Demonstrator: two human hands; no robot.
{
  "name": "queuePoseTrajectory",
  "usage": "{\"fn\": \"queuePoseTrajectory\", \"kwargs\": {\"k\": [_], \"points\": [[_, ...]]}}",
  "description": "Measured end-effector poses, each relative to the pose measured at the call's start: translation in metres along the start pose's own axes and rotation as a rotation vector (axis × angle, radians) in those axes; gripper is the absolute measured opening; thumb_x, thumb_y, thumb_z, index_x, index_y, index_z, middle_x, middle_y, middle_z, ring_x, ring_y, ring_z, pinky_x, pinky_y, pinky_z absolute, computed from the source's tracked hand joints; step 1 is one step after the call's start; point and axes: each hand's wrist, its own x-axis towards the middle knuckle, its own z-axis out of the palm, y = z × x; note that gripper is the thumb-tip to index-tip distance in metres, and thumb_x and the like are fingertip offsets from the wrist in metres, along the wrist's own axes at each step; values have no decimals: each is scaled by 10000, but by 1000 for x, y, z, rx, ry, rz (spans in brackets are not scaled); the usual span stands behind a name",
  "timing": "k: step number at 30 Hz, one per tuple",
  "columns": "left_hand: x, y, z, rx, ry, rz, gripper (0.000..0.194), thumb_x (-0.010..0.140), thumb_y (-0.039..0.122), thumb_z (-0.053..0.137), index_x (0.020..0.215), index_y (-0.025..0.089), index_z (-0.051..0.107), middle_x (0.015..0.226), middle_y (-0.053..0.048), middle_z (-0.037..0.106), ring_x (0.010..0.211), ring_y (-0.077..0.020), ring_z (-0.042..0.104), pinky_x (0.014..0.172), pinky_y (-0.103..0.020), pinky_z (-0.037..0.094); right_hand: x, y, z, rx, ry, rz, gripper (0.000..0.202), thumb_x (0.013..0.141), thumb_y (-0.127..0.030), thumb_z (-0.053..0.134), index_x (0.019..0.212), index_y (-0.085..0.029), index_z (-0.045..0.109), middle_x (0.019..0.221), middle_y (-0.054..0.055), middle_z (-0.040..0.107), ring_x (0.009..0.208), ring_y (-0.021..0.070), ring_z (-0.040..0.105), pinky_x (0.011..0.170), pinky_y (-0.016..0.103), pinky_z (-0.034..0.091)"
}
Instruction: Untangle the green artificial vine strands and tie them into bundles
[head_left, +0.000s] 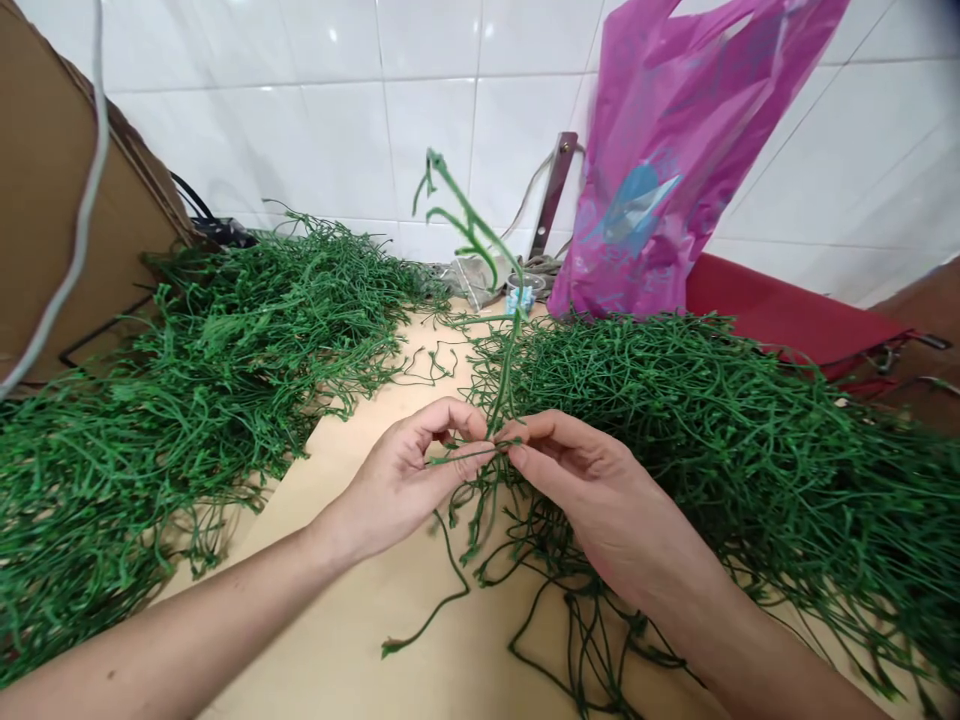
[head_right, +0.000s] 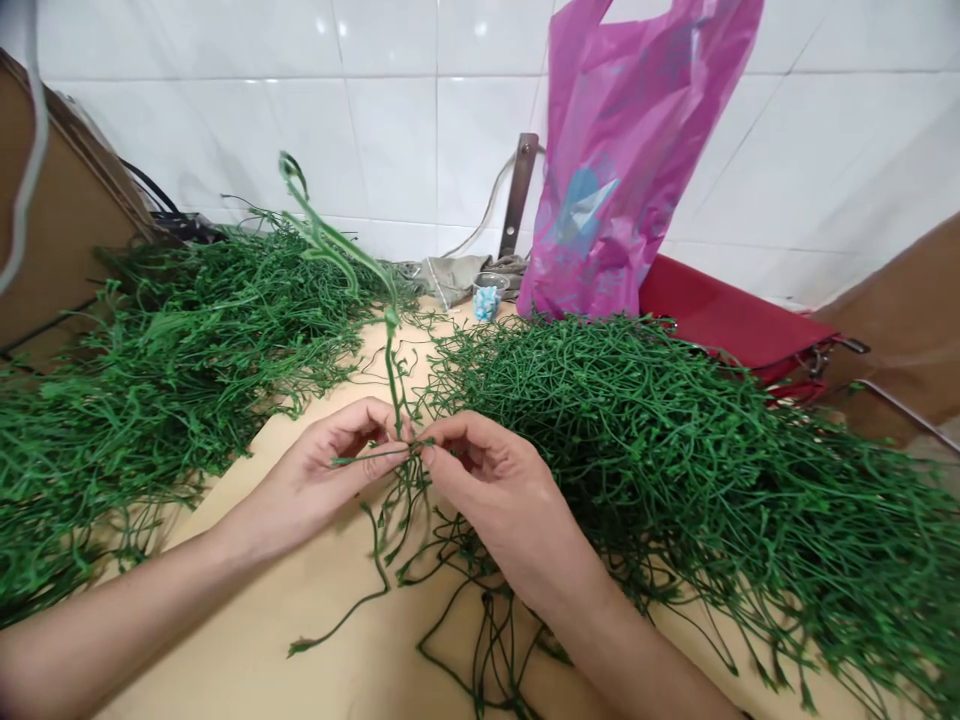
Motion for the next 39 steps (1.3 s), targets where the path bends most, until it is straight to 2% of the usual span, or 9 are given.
{"fn": "queuePoseTrajectory", "kwargs": {"k": [5, 9, 13, 18, 22, 28, 33, 36, 39], "points": [[0, 0, 1, -91, -12, -83, 123, 920, 267, 597, 853, 189, 529, 780, 18, 512, 724, -123, 467, 669, -248, 383, 0, -3, -2, 82, -58, 33, 134, 801, -264, 564, 681, -216, 527, 724, -6, 520, 696, 147, 481, 634, 263, 427], [1, -1, -2, 27, 36, -37, 138, 934, 287, 587, 858, 184, 537, 778, 13, 494, 732, -130, 450, 664, -256, 380, 0, -4, -5, 24, -64, 30, 207, 908, -349, 536, 746, -221, 524, 746, -5, 551, 726, 150, 504, 671, 270, 437], [0, -4, -4, 100, 21, 25, 121, 937, 275, 582, 863, 183, 555, 824, -3, 531, 798, -144, 478, 721, -272, 394, 3, -1, 0, 6, -64, -17, 169, 865, -364, 645, 938, -226, 583, 840, -6, 593, 798, 146, 560, 725, 260, 475], [-2, -5, -1, 101, 3, 14, 119, 938, 286, 580, 872, 189, 561, 816, 5, 524, 771, -136, 464, 704, -267, 386, 4, 1, 0, -210, -57, -36, 143, 880, -343, 610, 832, -212, 582, 741, -21, 562, 673, 135, 511, 612, 255, 438], [-3, -3, 0, 18, -31, -51, 184, 946, 362, 562, 877, 193, 534, 739, 32, 455, 658, -115, 409, 608, -251, 346, 2, -4, -6, -443, -45, -198, 95, 937, -243, 520, 870, -217, 584, 770, -3, 611, 702, 151, 550, 639, 269, 455], [-3, 0, 0, 26, -70, -52, 192, 945, 358, 562, 864, 188, 523, 764, 20, 459, 684, -119, 415, 611, -250, 345, -3, -2, -3, -1073, -36, -563, 229, 954, -113, 383, 793, -199, 522, 738, 32, 557, 703, 200, 497, 686, 370, 406], [-4, 1, 1, -54, -154, -67, 182, 943, 348, 568, 886, 178, 537, 811, 1, 489, 747, -133, 430, 673, -265, 363, -4, -11, -1, -869, -44, -515, 267, 910, -87, 361, 687, -234, 366, 667, -7, 487, 647, 158, 478, 614, 298, 398], [-2, -5, -5, -169, -142, -98, 211, 936, 375, 595, 879, 179, 540, 785, 12, 469, 730, -130, 406, 672, -261, 347, -4, -25, -20, -760, 56, -425, 271, 875, -89, 364, 651, -243, 369, 613, -17, 462, 563, 145, 450, 511, 274, 363], [3, -11, -13, -259, 29, -111, 253, 897, 399, 660, 835, 182, 544, 740, 28, 457, 688, -119, 394, 658, -250, 336, -2, -34, -48, -858, 277, -474, 227, 889, -143, 410, 715, -249, 508, 639, -7, 547, 546, 162, 499, 491, 297, 366]]}}
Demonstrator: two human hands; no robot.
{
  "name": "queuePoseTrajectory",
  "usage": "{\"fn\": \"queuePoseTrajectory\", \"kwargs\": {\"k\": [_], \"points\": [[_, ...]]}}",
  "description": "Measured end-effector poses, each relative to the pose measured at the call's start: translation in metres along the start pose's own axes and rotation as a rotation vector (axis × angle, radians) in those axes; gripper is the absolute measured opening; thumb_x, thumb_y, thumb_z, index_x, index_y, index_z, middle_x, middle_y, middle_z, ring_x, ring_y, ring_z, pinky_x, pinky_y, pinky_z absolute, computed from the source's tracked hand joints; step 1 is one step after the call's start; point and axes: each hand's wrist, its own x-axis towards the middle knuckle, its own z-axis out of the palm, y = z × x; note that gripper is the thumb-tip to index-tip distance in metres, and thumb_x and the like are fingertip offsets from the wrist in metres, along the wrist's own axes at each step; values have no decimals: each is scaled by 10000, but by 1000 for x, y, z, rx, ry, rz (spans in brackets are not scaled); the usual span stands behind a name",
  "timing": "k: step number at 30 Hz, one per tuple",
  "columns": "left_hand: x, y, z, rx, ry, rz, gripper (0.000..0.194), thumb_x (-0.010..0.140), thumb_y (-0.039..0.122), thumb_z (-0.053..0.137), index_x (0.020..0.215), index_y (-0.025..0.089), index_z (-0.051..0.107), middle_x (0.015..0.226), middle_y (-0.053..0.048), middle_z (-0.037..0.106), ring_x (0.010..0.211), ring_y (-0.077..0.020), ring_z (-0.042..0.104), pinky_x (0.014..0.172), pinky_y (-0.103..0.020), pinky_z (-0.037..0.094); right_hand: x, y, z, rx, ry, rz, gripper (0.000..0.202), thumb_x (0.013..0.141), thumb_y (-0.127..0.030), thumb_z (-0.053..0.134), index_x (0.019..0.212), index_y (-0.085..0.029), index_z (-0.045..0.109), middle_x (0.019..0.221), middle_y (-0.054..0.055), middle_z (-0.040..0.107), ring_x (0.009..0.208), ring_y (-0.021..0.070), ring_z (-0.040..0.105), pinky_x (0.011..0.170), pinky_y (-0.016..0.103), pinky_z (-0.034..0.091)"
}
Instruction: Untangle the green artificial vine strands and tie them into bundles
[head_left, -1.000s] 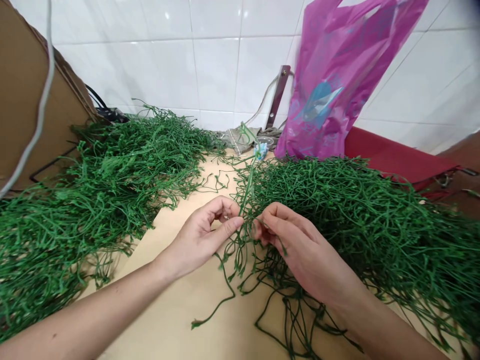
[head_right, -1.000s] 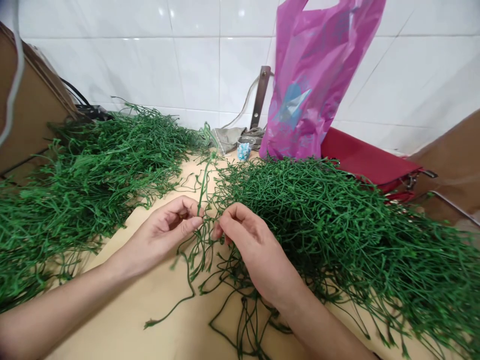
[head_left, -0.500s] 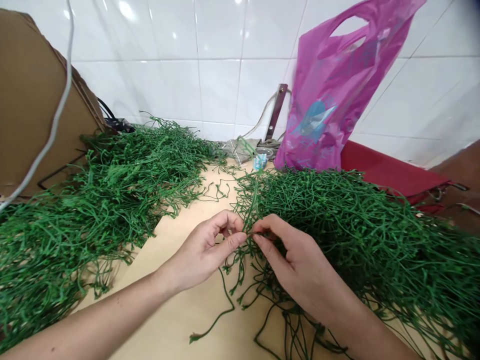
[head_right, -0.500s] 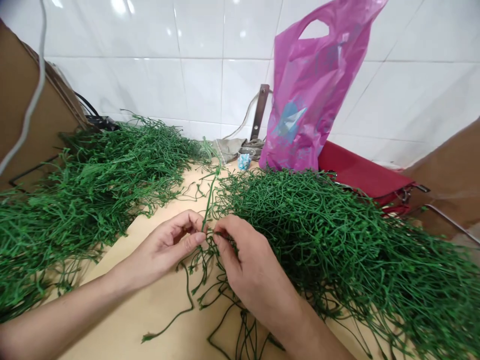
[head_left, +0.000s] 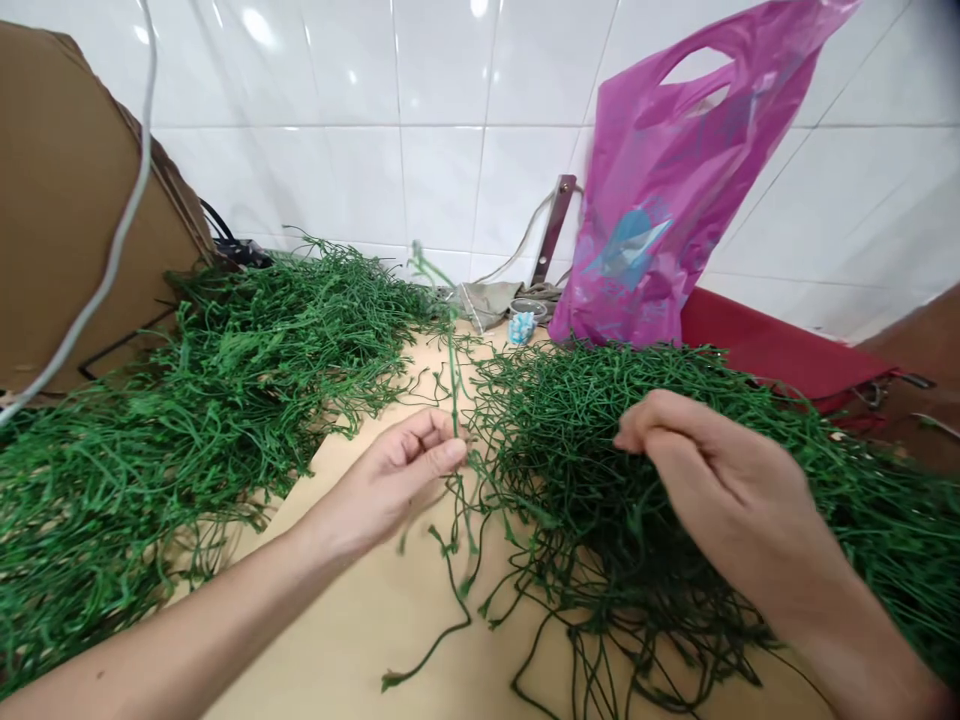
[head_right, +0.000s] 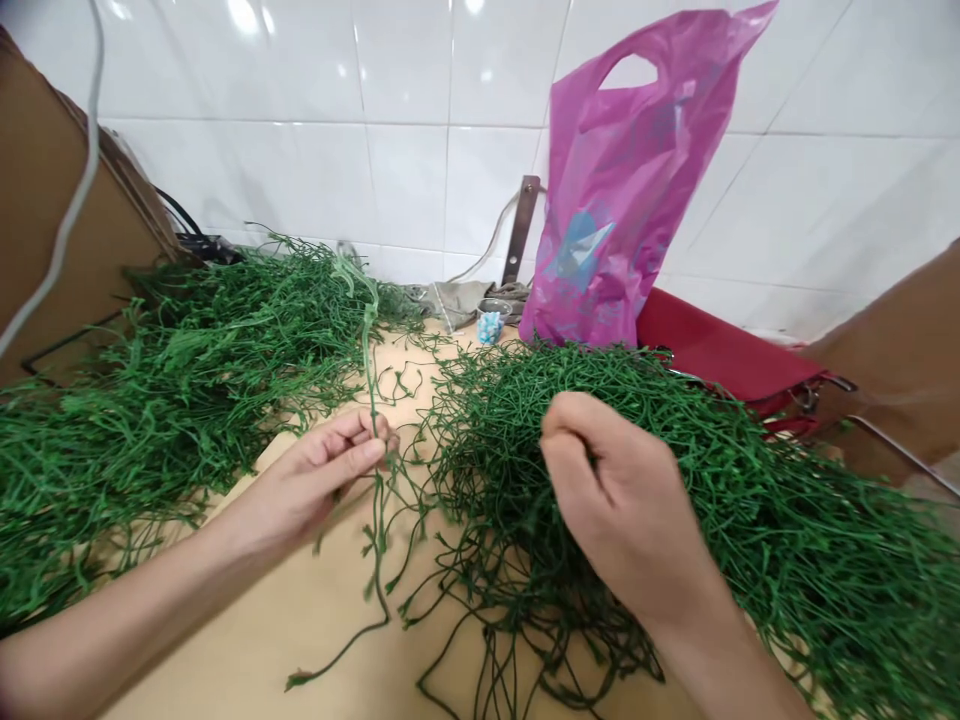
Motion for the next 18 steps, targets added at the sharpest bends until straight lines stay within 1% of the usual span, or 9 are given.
{"fn": "queuePoseTrajectory", "kwargs": {"k": [2, 4, 6, 7, 8, 10, 13, 16, 18], "points": [[4, -1, -3, -37, 88, 12, 282, 858, 407, 709, 805, 185, 544, 704, 40, 450, 650, -112, 383, 632, -243, 325, 3, 10, -6, -154, 99, -73, 149, 893, -179, 468, 804, -249, 564, 736, 22, 617, 653, 198, 587, 588, 328, 446], [7, -1, -3, -49, 115, 37, 289, 830, 399, 740, 795, 186, 547, 694, 43, 460, 649, -110, 395, 635, -239, 331, 3, 13, -1, -281, 166, -176, 110, 900, -197, 520, 962, -229, 606, 957, 92, 674, 915, 271, 640, 820, 414, 497], [7, 0, -1, -31, 110, 52, 273, 833, 384, 739, 800, 188, 553, 696, 44, 466, 656, -111, 403, 635, -238, 335, -1, 10, 9, -314, 192, -276, 184, 916, -192, 546, 1088, -202, 613, 1133, 144, 662, 1115, 312, 594, 1006, 489, 433], [6, 0, 0, -11, 102, 50, 258, 844, 377, 728, 807, 189, 556, 694, 45, 462, 649, -109, 396, 624, -238, 329, -3, 7, 15, -286, 175, -304, 190, 929, -188, 546, 1105, -195, 617, 1150, 148, 662, 1139, 305, 585, 1036, 490, 420], [5, 1, 1, 12, 89, 43, 242, 855, 367, 717, 817, 189, 558, 692, 47, 458, 640, -108, 388, 609, -237, 322, -6, 3, 21, -230, 138, -314, 180, 942, -188, 541, 1102, -192, 625, 1137, 140, 670, 1129, 287, 592, 1035, 471, 433], [3, 1, 4, 53, 59, 32, 220, 871, 346, 699, 822, 189, 553, 689, 50, 451, 630, -106, 379, 588, -236, 311, -12, -6, 31, -78, 36, -270, 173, 966, -218, 532, 1098, -194, 641, 1101, 113, 690, 1085, 248, 618, 980, 410, 488], [-1, 2, 7, 84, 2, 31, 203, 883, 328, 678, 835, 183, 545, 711, 44, 473, 653, -105, 406, 605, -234, 331, -18, -17, 41, 118, -100, -99, 153, 936, -276, 602, 1058, -215, 671, 1012, 64, 724, 959, 214, 667, 854, 340, 547], [-3, 4, 9, 113, -29, 20, 180, 895, 317, 656, 863, 179, 544, 744, 37, 498, 676, -105, 424, 625, -235, 346, -20, -23, 47, 226, -160, 57, 73, 902, -235, 612, 919, -237, 683, 814, 1, 714, 740, 170, 662, 696, 277, 545], [-4, 4, 10, 147, -33, 22, 169, 896, 309, 651, 866, 179, 546, 759, 32, 509, 685, -106, 431, 628, -237, 350, -19, -25, 49, 268, -180, 101, 109, 900, -202, 573, 866, -235, 671, 742, -17, 684, 667, 149, 631, 617, 247, 513]]}}
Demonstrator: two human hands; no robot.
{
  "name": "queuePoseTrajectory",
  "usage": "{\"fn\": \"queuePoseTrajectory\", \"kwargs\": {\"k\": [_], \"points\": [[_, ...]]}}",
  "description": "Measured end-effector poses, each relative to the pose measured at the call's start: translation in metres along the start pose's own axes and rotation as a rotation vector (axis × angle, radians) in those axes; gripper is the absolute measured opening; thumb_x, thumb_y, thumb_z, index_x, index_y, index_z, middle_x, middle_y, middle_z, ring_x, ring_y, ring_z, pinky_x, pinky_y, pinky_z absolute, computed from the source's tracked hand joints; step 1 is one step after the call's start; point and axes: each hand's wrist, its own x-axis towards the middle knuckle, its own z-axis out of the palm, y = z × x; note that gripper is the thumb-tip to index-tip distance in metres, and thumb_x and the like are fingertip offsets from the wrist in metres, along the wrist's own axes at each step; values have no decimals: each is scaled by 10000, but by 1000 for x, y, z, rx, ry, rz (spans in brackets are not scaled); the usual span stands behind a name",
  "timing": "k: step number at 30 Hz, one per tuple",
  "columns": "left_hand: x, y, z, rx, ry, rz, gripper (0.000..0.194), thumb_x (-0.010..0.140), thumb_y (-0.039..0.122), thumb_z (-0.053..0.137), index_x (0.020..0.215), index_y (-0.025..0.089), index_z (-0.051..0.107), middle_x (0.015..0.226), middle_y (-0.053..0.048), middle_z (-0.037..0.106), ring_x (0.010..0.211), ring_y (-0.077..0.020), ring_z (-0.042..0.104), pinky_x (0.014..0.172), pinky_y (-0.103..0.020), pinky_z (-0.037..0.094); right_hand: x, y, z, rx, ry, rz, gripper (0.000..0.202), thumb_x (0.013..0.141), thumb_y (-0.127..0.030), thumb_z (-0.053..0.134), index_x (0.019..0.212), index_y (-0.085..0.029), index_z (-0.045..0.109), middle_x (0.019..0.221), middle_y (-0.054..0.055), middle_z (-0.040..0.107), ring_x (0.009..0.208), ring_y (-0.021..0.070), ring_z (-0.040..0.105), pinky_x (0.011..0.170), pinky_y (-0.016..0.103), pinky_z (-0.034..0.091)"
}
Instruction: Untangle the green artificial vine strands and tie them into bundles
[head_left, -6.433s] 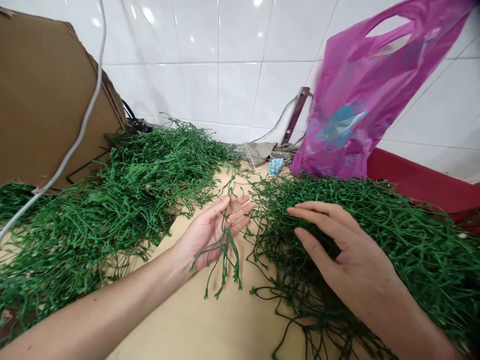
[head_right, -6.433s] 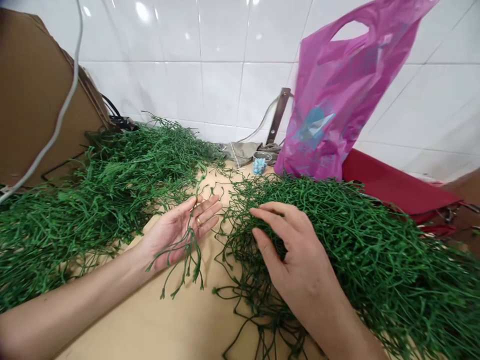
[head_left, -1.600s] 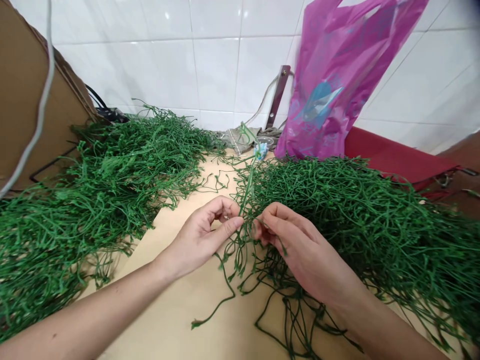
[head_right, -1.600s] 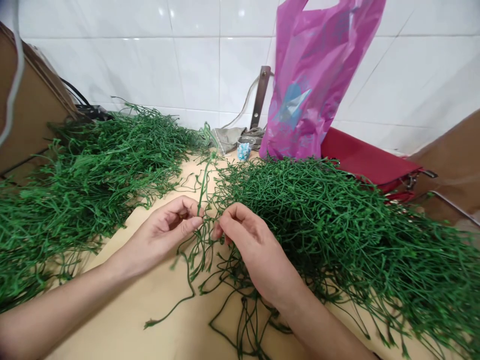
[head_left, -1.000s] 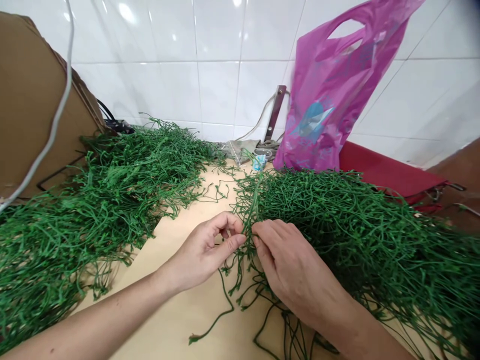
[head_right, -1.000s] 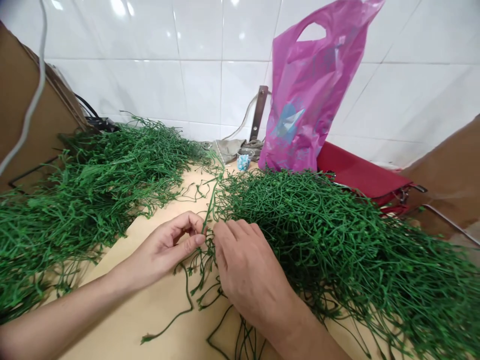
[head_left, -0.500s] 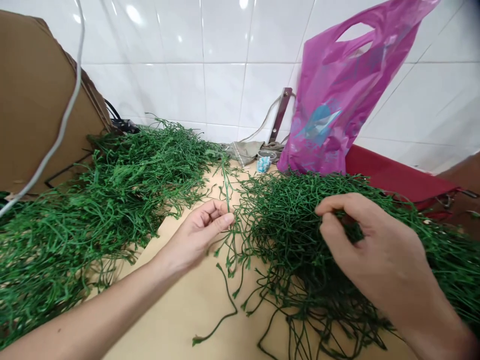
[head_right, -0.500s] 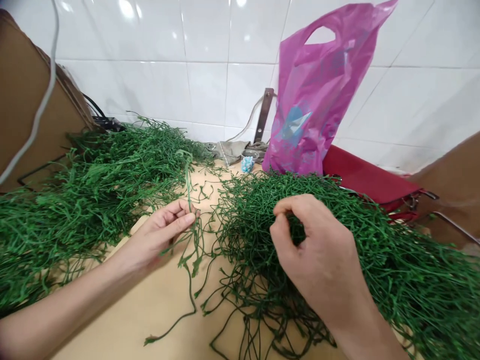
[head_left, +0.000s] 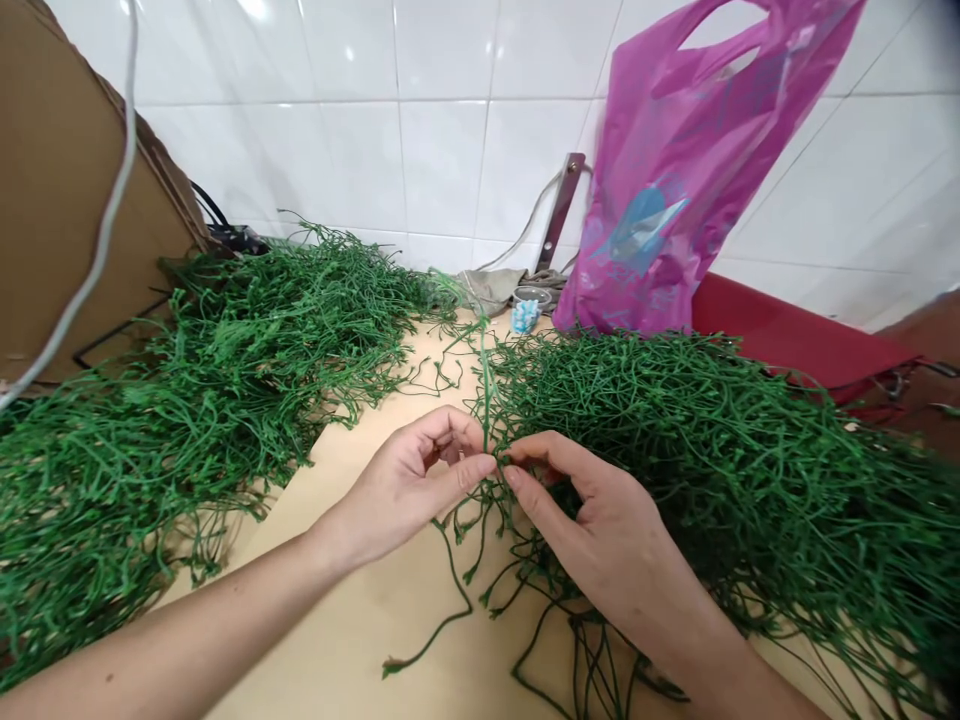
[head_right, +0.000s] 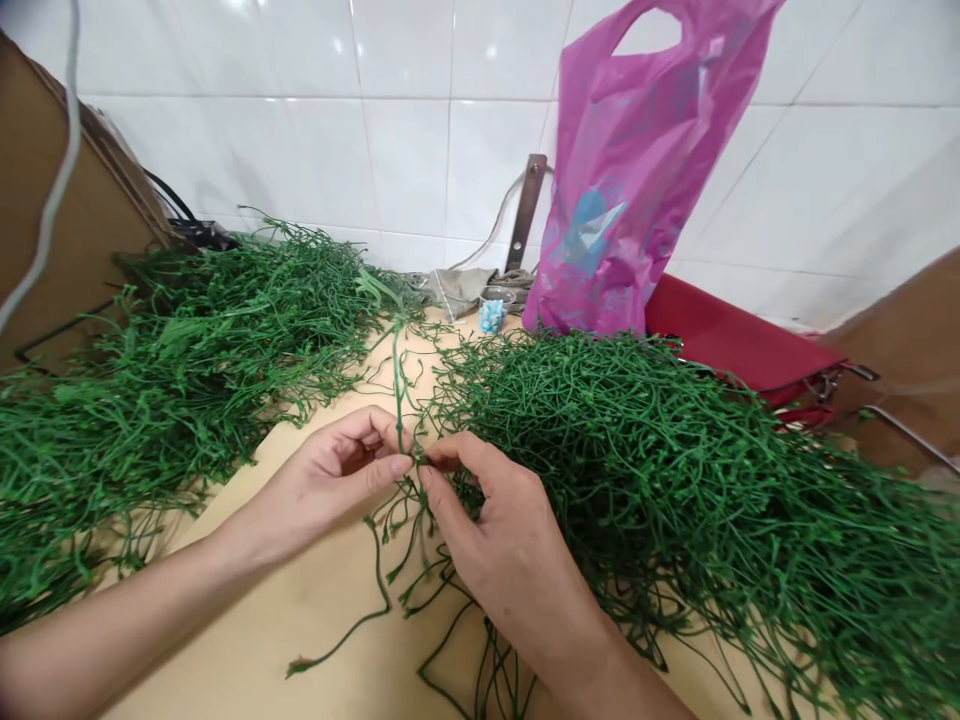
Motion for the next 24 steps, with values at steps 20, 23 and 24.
{"fn": "queuePoseTrajectory", "kwargs": {"k": [20, 23, 24], "points": [[5, -11, 5, -173, -36, -65, 199, 824, 291, 731, 866, 164, 585, 719, 38, 555, 662, -93, 478, 635, -226, 375, 2, 14, 5, 327, 14, 98, 60, 824, -184, 648, 845, -218, 692, 853, 6, 661, 766, 136, 620, 694, 232, 513], [5, -13, 4, -142, -22, -78, 194, 818, 284, 716, 880, 159, 581, 741, 26, 558, 686, -100, 483, 644, -230, 373, 4, 15, 3, 311, -5, 75, 72, 835, -208, 652, 860, -220, 719, 915, 23, 680, 811, 141, 634, 716, 234, 525], [5, -13, 4, -124, -13, -76, 191, 822, 289, 705, 874, 160, 574, 738, 26, 553, 681, -101, 477, 634, -231, 364, 4, 15, 2, 298, -11, 68, 81, 849, -227, 648, 875, -222, 725, 920, 25, 685, 810, 142, 637, 715, 236, 528]]}}
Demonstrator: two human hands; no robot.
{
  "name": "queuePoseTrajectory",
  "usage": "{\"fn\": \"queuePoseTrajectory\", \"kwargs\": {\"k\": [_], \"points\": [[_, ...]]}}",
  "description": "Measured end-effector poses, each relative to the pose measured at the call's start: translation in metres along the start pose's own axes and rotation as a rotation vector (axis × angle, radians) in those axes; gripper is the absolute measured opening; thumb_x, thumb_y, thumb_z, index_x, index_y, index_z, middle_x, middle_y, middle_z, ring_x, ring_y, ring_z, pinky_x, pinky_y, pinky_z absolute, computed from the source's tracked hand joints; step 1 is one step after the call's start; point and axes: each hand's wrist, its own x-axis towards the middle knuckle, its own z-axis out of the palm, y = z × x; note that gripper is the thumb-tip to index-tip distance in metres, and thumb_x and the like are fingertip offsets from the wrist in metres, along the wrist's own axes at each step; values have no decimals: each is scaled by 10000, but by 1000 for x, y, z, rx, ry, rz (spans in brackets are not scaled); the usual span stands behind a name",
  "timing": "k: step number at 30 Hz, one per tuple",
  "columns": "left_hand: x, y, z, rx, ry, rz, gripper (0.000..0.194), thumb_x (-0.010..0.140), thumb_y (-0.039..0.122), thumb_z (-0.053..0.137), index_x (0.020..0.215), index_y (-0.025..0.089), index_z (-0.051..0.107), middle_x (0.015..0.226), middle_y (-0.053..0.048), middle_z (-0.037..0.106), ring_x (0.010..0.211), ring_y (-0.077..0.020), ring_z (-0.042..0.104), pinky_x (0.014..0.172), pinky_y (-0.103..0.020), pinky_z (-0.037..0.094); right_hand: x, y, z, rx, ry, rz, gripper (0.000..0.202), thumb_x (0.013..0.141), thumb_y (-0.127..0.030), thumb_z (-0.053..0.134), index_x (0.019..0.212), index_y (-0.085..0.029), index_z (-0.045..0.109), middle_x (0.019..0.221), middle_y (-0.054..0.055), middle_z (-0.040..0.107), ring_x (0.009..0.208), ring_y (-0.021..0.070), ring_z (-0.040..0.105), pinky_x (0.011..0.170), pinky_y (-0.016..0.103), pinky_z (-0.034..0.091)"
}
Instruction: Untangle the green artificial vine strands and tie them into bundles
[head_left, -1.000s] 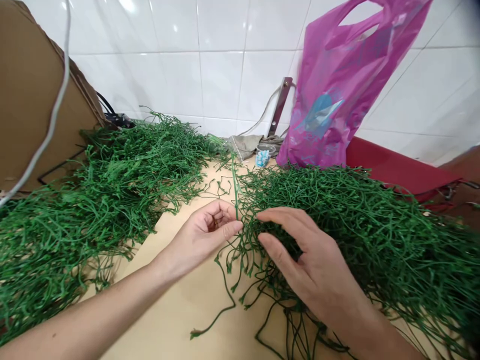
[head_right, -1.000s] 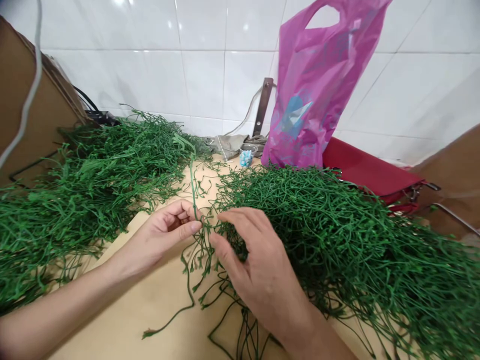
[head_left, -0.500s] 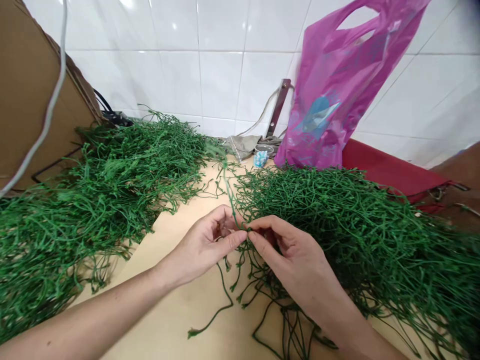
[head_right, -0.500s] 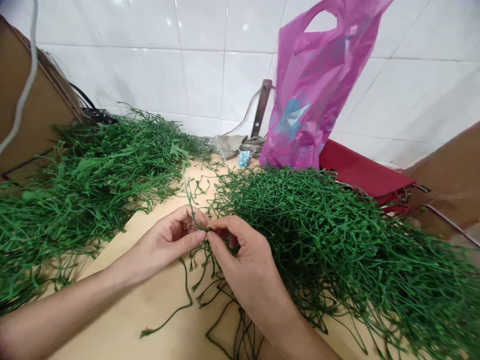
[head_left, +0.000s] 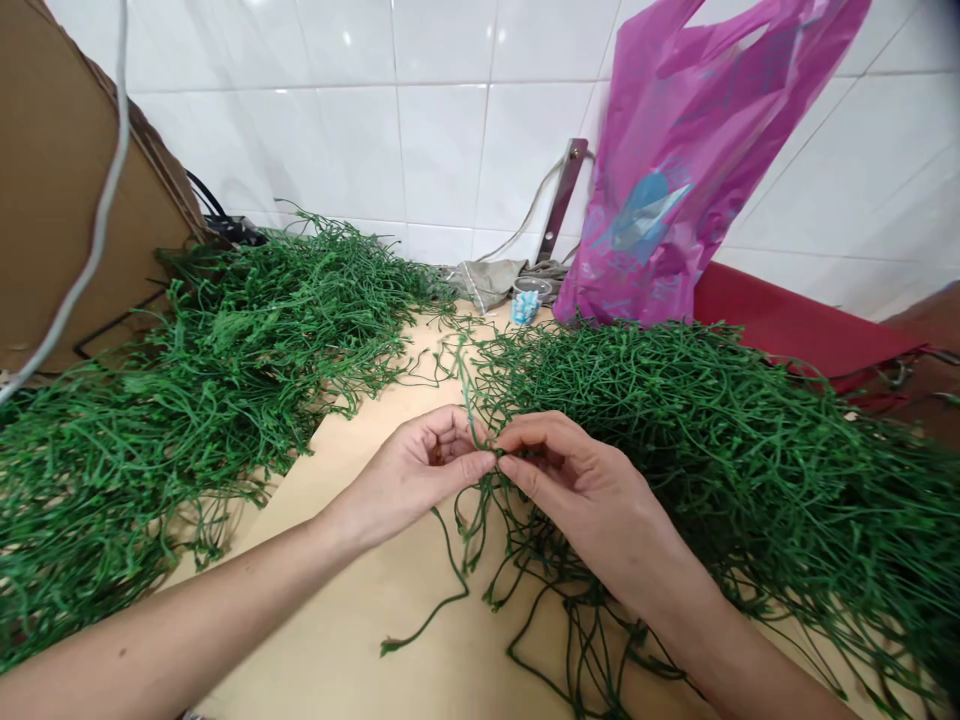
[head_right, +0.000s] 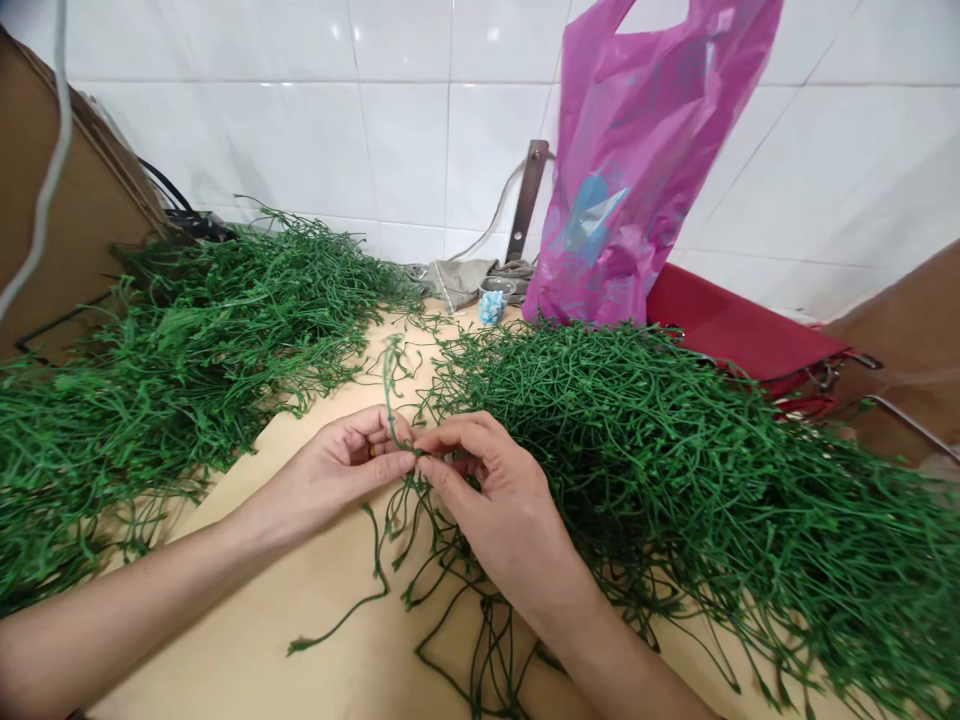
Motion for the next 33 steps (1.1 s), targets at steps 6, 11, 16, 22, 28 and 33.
{"fn": "queuePoseTrajectory", "kwargs": {"k": [6, 11, 16, 22, 28, 33], "points": [[-3, -3, 1, 161, 52, 69, 140, 847, 270, 642, 822, 174, 543, 716, 38, 510, 649, -99, 440, 600, -237, 349, -1, -4, 5, -134, 27, -50, 44, 845, -202, 669, 857, -222, 706, 777, -9, 677, 699, 138, 619, 662, 238, 514], [-6, 4, 4, 289, 58, 108, 53, 829, 155, 610, 813, 174, 564, 699, 49, 496, 647, -95, 447, 605, -230, 370, -4, -2, 8, -301, 76, -191, 123, 826, -106, 598, 833, -207, 668, 765, -9, 685, 662, 129, 608, 631, 225, 488], [-4, 8, 3, 76, -48, 62, 77, 848, 190, 666, 839, 159, 596, 735, 39, 550, 659, -84, 468, 618, -224, 370, -4, -2, 6, -499, 87, -331, 182, 824, -86, 507, 817, -194, 653, 730, 6, 654, 695, 153, 606, 657, 260, 455], [3, -1, -1, -172, -143, 6, 81, 865, 202, 700, 867, 166, 627, 791, 29, 613, 764, -87, 547, 741, -217, 408, -1, -14, 2, -211, 4, -27, 155, 847, -150, 509, 713, -215, 554, 627, -51, 528, 558, 98, 466, 509, 205, 372], [7, -7, -1, -286, -181, -5, 168, 831, 262, 760, 864, 162, 629, 802, 21, 644, 782, -91, 575, 774, -219, 418, 2, -12, 1, -177, 2, 54, 147, 870, -203, 489, 731, -221, 532, 632, -52, 518, 566, 104, 468, 517, 216, 382], [4, -8, -2, -298, -159, -110, 264, 791, 335, 794, 839, 161, 601, 760, 25, 615, 736, -94, 566, 715, -218, 411, 5, -7, -10, -329, -171, -113, 157, 921, -178, 509, 836, -217, 635, 720, -25, 645, 648, 124, 585, 607, 226, 453]]}}
